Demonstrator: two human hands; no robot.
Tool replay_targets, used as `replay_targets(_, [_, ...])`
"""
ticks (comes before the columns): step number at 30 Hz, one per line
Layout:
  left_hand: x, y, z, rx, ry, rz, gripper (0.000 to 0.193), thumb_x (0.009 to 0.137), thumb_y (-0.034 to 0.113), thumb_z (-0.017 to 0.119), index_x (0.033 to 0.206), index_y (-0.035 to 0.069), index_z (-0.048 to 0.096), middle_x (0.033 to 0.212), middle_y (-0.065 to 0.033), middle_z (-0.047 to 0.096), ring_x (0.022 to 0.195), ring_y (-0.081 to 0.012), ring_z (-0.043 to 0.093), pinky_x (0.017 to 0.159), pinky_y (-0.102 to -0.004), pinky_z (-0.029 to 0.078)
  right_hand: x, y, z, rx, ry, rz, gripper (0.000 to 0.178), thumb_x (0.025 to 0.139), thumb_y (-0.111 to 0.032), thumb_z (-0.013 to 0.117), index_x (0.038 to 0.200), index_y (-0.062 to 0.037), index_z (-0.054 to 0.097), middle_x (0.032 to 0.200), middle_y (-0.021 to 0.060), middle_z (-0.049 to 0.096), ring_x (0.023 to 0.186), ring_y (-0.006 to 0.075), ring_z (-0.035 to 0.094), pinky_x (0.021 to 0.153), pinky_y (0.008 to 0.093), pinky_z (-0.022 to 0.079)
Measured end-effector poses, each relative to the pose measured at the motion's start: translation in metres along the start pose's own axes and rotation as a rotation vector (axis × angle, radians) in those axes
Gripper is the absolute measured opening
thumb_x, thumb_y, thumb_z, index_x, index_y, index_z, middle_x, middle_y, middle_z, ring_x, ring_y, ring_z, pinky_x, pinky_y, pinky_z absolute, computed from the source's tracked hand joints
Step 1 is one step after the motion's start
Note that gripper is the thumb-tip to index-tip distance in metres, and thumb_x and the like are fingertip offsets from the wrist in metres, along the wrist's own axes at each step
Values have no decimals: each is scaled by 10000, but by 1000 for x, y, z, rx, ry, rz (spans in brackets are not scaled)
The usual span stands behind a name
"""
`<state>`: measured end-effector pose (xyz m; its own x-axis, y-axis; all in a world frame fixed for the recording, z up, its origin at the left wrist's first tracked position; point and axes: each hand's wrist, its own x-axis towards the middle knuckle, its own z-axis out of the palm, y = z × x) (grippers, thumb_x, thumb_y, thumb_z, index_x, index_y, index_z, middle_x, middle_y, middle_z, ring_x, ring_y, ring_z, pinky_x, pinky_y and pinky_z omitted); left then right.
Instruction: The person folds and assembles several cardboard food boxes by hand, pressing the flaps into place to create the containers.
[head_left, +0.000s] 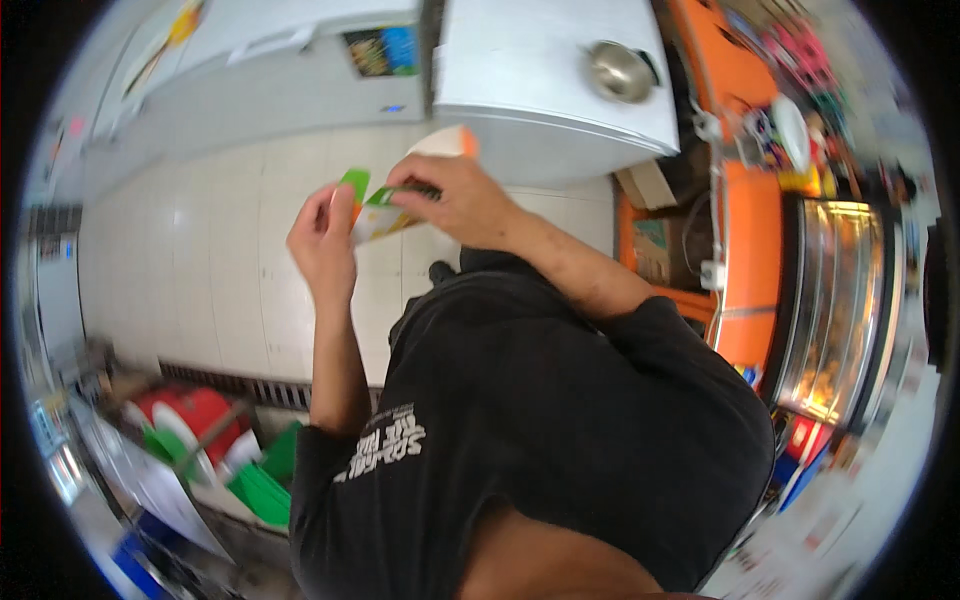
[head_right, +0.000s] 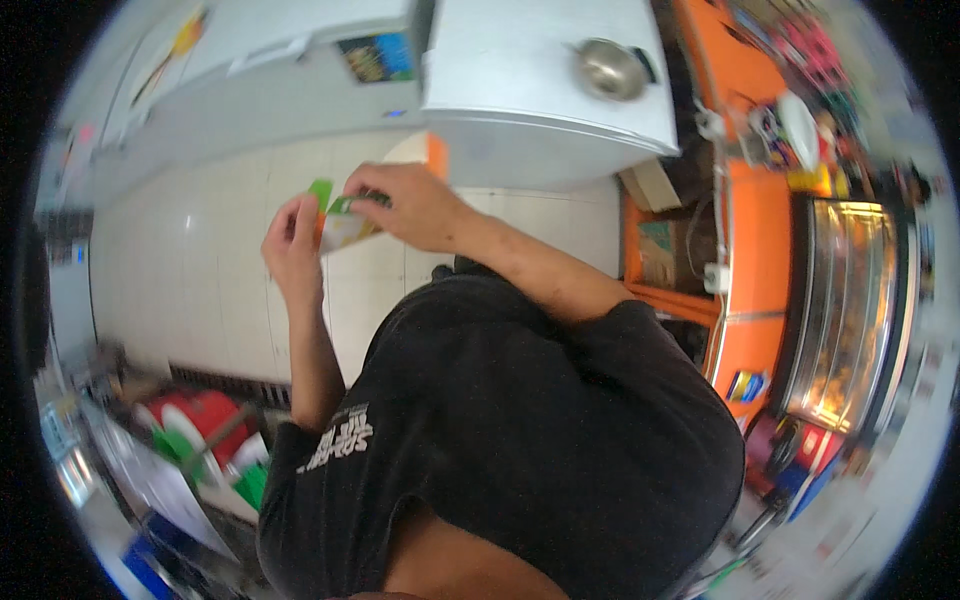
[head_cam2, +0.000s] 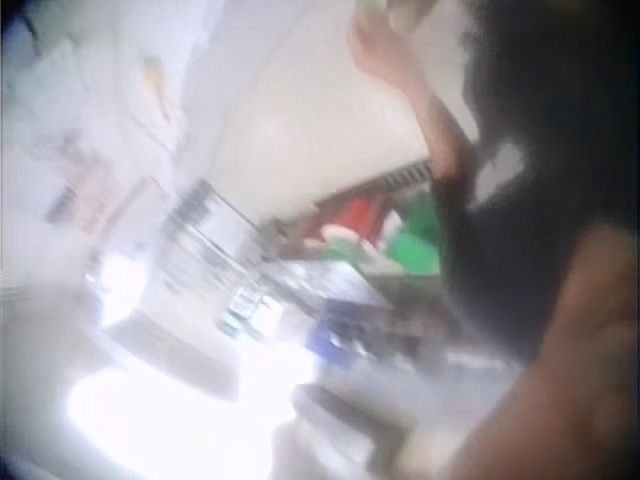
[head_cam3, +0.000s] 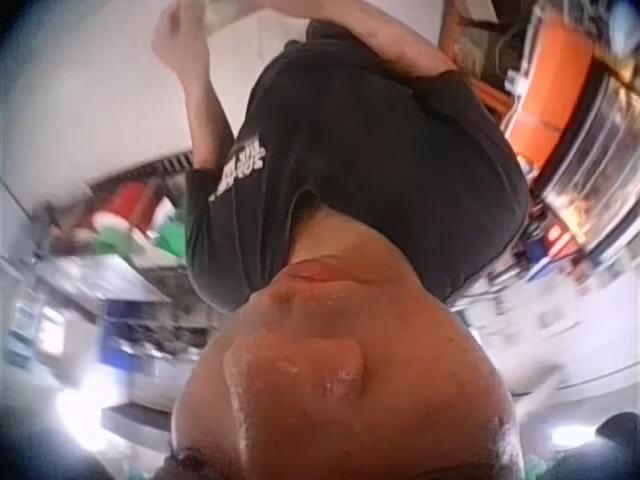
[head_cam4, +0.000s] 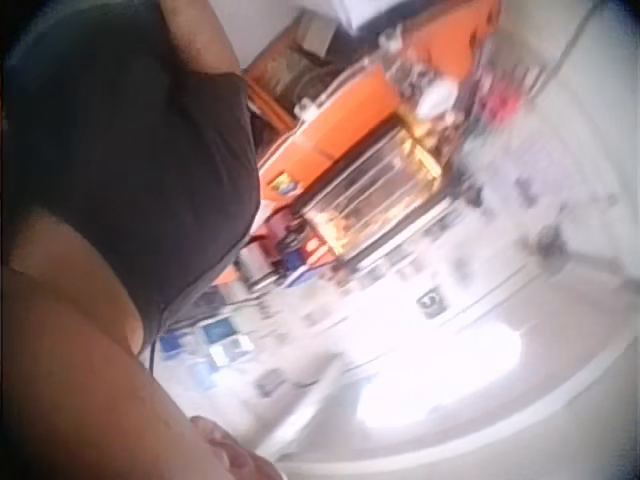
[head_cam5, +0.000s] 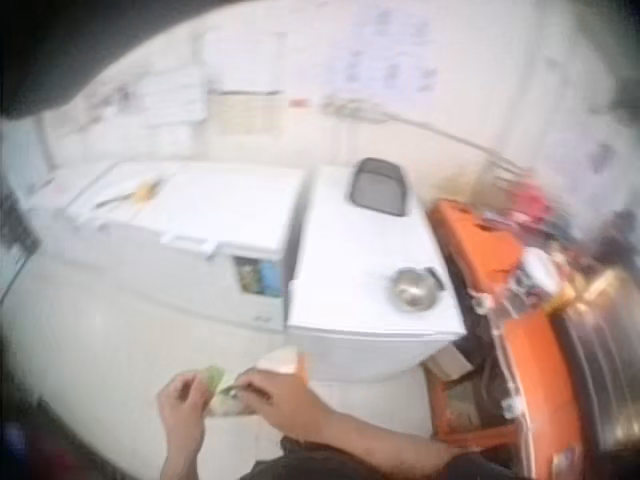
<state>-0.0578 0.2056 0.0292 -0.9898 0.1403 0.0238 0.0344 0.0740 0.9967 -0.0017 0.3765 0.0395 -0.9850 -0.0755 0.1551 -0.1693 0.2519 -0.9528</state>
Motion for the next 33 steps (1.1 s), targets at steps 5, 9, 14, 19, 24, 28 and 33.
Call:
replay_targets(5, [23,-8,-43,-100,214,-73,256,880,174,671,1014,-44,678,836,-30,638,770,-68,552,695,-202,438,62,1,30,-145,-31,-141,163,864,-128,605,998,-35,608,903,128,651,796,278,635,723,339,503])
replay_targets(9, [51,-2,-74,80,307,-47,212,861,153,687,983,-20,708,811,-47,647,736,-72,543,675,-210,435,114,6,48,-63,-172,-155,167,857,-122,628,1002,-40,612,888,120,653,791,276,631,710,343,500])
replay_targets(14, [105,7,-99,257,298,-57,185,850,141,687,961,-5,717,808,-51,657,726,-79,547,665,-216,428,187,30,69,-16,-113,-329,150,840,-100,645,979,-61,607,873,105,647,784,278,617,699,353,493])
replay_targets(19, [171,30,-114,485,59,-14,184,858,135,664,978,4,713,811,-55,656,721,-106,564,676,-239,440,261,40,76,-40,-8,-599,110,818,-61,646,904,-71,578,870,75,630,795,267,604,726,370,476])
replay_targets(24, [232,38,-136,397,-37,9,204,904,137,606,1056,35,696,824,-51,624,738,-116,558,676,-244,439,328,44,81,65,1,-629,118,798,-37,652,869,-66,562,878,59,624,843,265,593,774,368,459])
replay_targets(28, [266,43,-159,375,-56,-23,215,922,135,585,1088,44,686,831,-51,598,751,-110,541,669,-245,432,376,43,93,80,-61,-684,127,795,-33,652,874,-68,559,887,54,627,857,259,592,779,371,458])
replay_targets(33, [300,38,-200,388,4,-29,212,921,137,589,1078,37,688,828,-52,607,747,-101,538,671,-238,427,432,44,124,93,-181,-667,123,798,-34,645,880,-72,562,897,57,627,859,267,591,785,376,456])
